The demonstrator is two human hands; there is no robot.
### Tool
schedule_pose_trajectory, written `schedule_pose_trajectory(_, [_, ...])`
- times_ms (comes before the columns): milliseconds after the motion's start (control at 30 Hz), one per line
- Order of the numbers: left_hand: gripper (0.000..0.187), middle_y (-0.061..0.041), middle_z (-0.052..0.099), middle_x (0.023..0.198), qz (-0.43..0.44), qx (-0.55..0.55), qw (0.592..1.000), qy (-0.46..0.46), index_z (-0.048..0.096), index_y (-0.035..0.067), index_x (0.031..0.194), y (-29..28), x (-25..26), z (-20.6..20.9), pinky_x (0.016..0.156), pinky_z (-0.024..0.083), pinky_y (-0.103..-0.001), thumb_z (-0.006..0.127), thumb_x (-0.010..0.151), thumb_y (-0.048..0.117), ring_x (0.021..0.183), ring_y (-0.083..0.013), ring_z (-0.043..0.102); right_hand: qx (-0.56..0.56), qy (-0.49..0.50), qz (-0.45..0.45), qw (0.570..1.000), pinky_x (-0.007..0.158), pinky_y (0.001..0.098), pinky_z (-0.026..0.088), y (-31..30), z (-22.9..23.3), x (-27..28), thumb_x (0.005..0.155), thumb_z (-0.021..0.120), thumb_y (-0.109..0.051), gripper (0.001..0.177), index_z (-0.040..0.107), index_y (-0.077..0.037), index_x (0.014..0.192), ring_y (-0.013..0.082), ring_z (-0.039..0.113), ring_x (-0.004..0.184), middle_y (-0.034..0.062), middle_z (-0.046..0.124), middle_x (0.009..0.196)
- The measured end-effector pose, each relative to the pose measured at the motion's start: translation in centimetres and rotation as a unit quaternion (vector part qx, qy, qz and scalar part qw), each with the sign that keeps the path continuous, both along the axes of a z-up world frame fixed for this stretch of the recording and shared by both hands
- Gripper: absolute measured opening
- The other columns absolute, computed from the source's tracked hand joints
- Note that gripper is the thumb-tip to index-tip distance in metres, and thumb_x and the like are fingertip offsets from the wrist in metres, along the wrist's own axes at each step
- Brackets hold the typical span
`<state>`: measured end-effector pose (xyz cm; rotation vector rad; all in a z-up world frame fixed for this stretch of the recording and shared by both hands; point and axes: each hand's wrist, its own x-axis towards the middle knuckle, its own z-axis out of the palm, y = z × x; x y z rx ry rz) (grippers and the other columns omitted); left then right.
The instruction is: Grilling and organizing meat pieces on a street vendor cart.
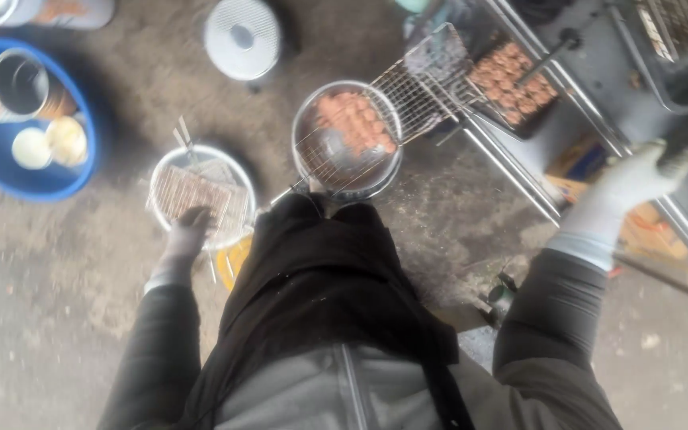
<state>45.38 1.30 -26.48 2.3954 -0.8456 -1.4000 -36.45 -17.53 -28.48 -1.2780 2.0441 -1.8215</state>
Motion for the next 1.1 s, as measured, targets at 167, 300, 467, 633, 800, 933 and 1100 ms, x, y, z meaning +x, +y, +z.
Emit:
schedule_pose_trajectory(167, [0.038, -0.009, 0.073, 0.112, 0.03, 0.046, 0.998, -0.007, 0.063, 0.008, 0.13, 3.0, -2.3, 2.7, 0.082, 0.055, -0.034, 0.051, 0.1, 0.027, 0.099, -0.0197, 0.07, 0.11, -0.138, -0.154, 0.972, 0.066, 0.0353, 0.042, -3.4, 4.3, 0.0, 0.105, 0.052, -0.012, 0.04, 0.046, -0.005, 0.144, 0.0216, 0.056, 0.078, 0.0143, 0.066, 0.103])
schedule_pose_trajectory(300, [0.036, -0.015, 0.075, 0.106, 0.07, 0.091, 0.992, -0.042, 0.069, 0.0, 0.123, 10.2, 0.9, -0.7, 0.082, 0.056, -0.036, 0.054, 0.101, 0.024, 0.095, -0.022, 0.072, 0.194, -0.286, -0.143, 0.927, 0.062, 0.0314, 0.042, -3.7, 3.1, -2.4, 0.104, 0.051, -0.015, 0.038, 0.053, -0.004, 0.14, 0.0165, 0.055, 0.073, 0.0134, 0.068, 0.104])
schedule_pose_trajectory(467, [0.037, -0.012, 0.074, 0.107, 0.196, 0.084, 0.977, -0.019, 0.065, 0.001, 0.128, 15.4, 2.3, -1.4, 0.071, 0.054, -0.036, 0.055, 0.103, 0.027, 0.089, -0.0226, 0.071, 0.197, -0.203, -0.15, 0.947, 0.065, 0.0241, 0.05, -2.0, -3.2, -8.8, 0.11, 0.048, -0.02, 0.037, 0.063, 0.003, 0.135, 0.0104, 0.06, 0.075, 0.0193, 0.067, 0.116])
schedule_pose_trajectory(633, [0.038, -0.014, 0.074, 0.105, 0.229, 0.081, 0.97, -0.019, 0.063, -0.001, 0.129, 16.2, 3.2, -0.3, 0.071, 0.057, -0.036, 0.058, 0.101, 0.025, 0.089, -0.0241, 0.072, 0.195, -0.263, -0.159, 0.931, 0.049, 0.0236, 0.051, -2.6, -1.5, -4.7, 0.115, 0.052, -0.03, 0.041, 0.063, -0.001, 0.141, 0.0115, 0.064, 0.06, 0.0187, 0.068, 0.124])
schedule_pose_trajectory(800, [0.036, -0.012, 0.076, 0.105, 0.085, 0.067, 0.988, -0.109, 0.067, 0.006, 0.127, 9.0, 1.8, 2.9, 0.086, 0.055, -0.034, 0.055, 0.1, 0.027, 0.096, -0.0206, 0.073, 0.169, -0.233, -0.145, 0.947, 0.043, 0.0188, 0.042, 0.4, 2.5, -0.8, 0.112, 0.048, -0.031, 0.044, 0.051, -0.014, 0.153, 0.0055, 0.056, 0.052, 0.0168, 0.068, 0.133])
schedule_pose_trajectory(933, [0.037, -0.011, 0.077, 0.106, 0.06, 0.012, 0.992, -0.111, 0.067, 0.008, 0.127, 5.8, 2.2, 2.5, 0.095, 0.051, -0.036, 0.057, 0.098, 0.03, 0.103, -0.0223, 0.071, 0.211, -0.189, -0.143, 0.948, 0.049, 0.0204, 0.045, 3.6, 4.5, 2.7, 0.114, 0.043, -0.031, 0.047, 0.045, -0.01, 0.156, 0.0091, 0.06, 0.061, 0.0159, 0.061, 0.143])
schedule_pose_trajectory(1100, [0.038, -0.013, 0.077, 0.109, -0.053, 0.093, 0.97, -0.217, 0.072, 0.013, 0.125, 2.1, 3.9, 2.5, 0.103, 0.049, -0.04, 0.055, 0.099, 0.035, 0.111, -0.0289, 0.07, 0.242, -0.103, -0.194, 0.945, 0.117, 0.0412, 0.04, 5.9, 9.0, 7.9, 0.111, 0.042, -0.026, 0.047, 0.046, 0.002, 0.148, 0.0298, 0.048, 0.142, 0.0221, 0.048, 0.154])
